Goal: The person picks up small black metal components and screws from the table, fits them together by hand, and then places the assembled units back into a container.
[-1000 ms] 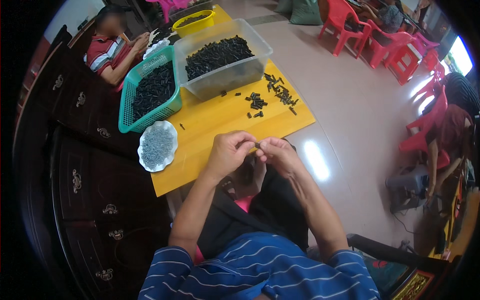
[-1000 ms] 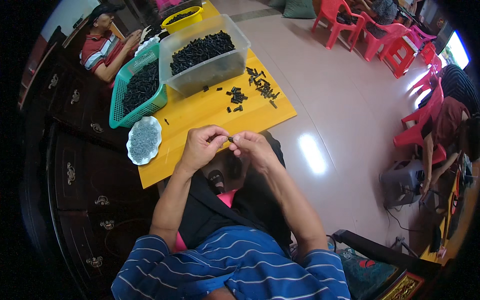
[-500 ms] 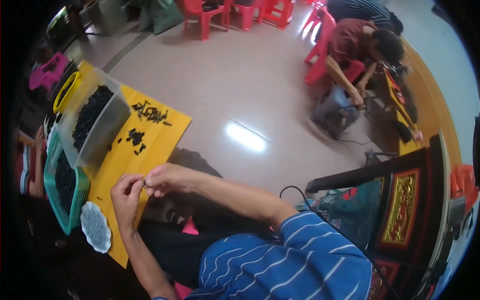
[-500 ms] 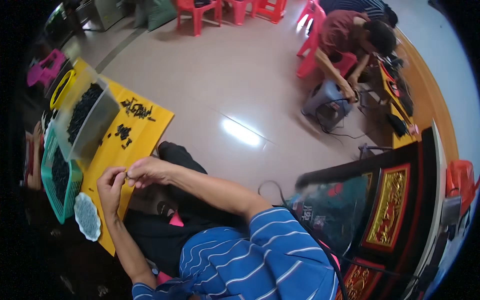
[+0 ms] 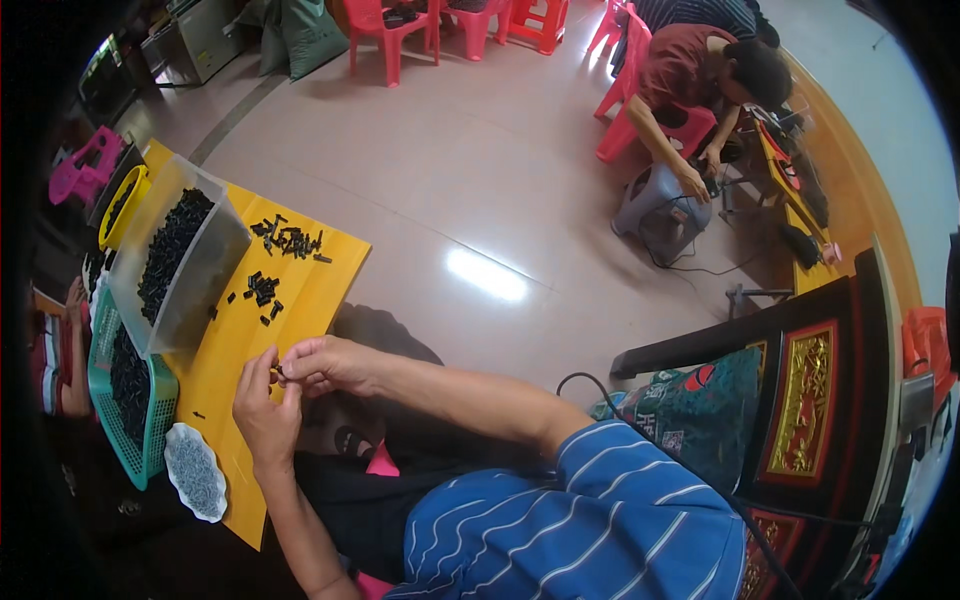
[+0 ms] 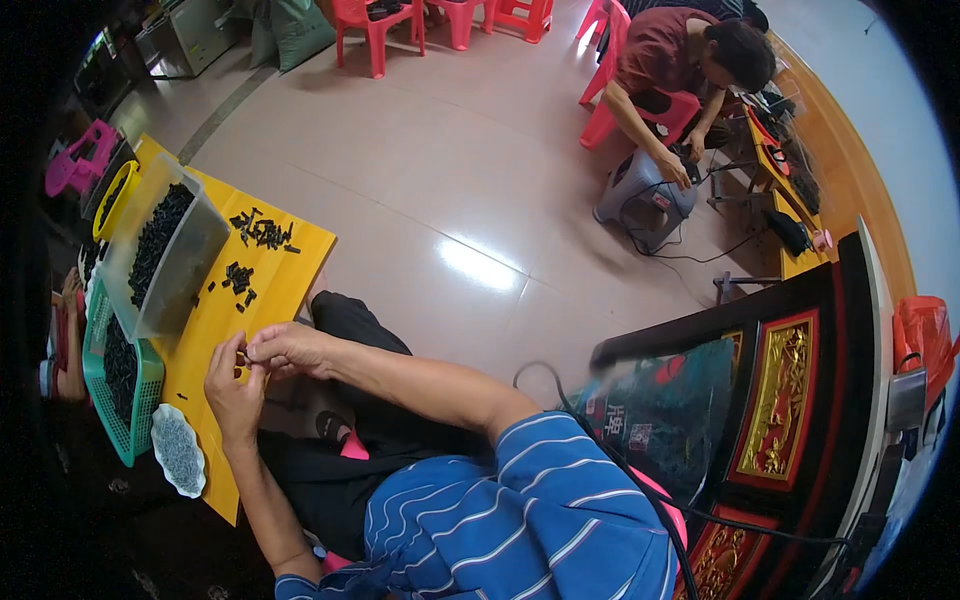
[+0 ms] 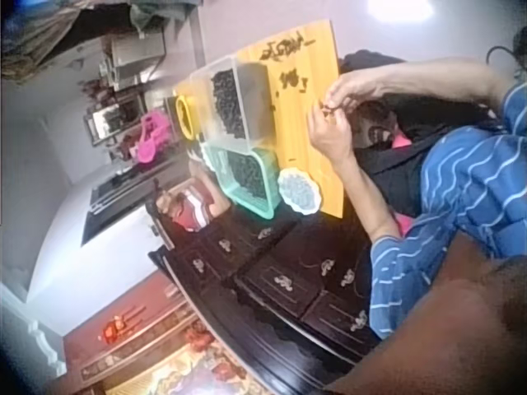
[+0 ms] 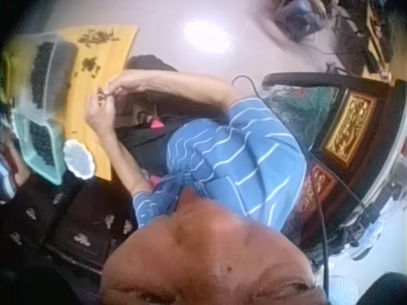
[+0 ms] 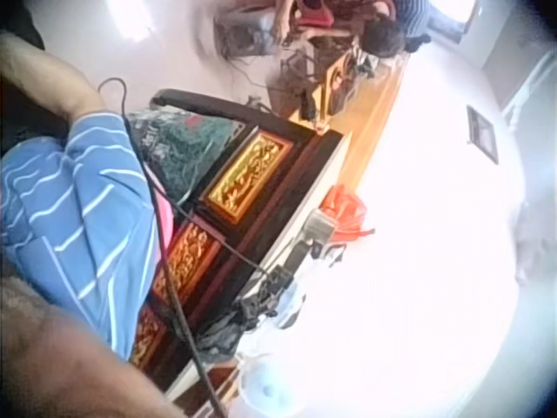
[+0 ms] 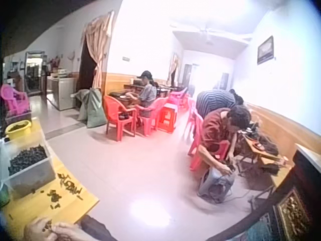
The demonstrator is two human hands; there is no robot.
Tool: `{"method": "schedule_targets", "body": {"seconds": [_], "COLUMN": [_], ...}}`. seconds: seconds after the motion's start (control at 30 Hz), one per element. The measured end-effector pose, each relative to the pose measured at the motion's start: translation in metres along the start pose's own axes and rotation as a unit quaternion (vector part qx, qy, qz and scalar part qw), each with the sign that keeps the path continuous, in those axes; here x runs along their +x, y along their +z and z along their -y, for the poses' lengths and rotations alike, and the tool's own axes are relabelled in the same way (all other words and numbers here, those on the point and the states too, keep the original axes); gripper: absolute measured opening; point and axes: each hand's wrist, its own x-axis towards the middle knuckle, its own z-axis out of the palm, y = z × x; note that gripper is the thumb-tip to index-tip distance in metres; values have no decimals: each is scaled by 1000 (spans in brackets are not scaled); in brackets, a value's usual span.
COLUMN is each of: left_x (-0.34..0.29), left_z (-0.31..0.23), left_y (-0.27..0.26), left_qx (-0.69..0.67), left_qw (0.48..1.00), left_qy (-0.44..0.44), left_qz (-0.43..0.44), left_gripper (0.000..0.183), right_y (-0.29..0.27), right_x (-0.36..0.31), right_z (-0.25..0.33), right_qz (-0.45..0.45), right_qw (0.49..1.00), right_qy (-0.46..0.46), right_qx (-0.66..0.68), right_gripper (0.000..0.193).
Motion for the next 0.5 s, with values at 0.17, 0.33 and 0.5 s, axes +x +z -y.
{"method": "schedule_targets", "body": {"seconds": [0.17, 0.33, 0.5], "left_x": [0, -2, -7], "left_z": [-2, -1, 4], "left_y": [3, 4, 9], "left_qx": [-1, -4, 23], "left_qw": [1000, 999, 997], "left_qy": [19, 43, 77], "left_qz": [-7, 3, -11], "left_gripper": [31, 26, 25], "right_y": [-6, -7, -10], "right_x": [5, 3, 5], "right_z": [-5, -6, -10], "right_qz": [-9, -32, -27], "right_qw": [1000, 999, 999], "right_qy": [-15, -27, -29], "right_qx": [-4, -19, -27], "right_gripper": [15, 14, 15]}}
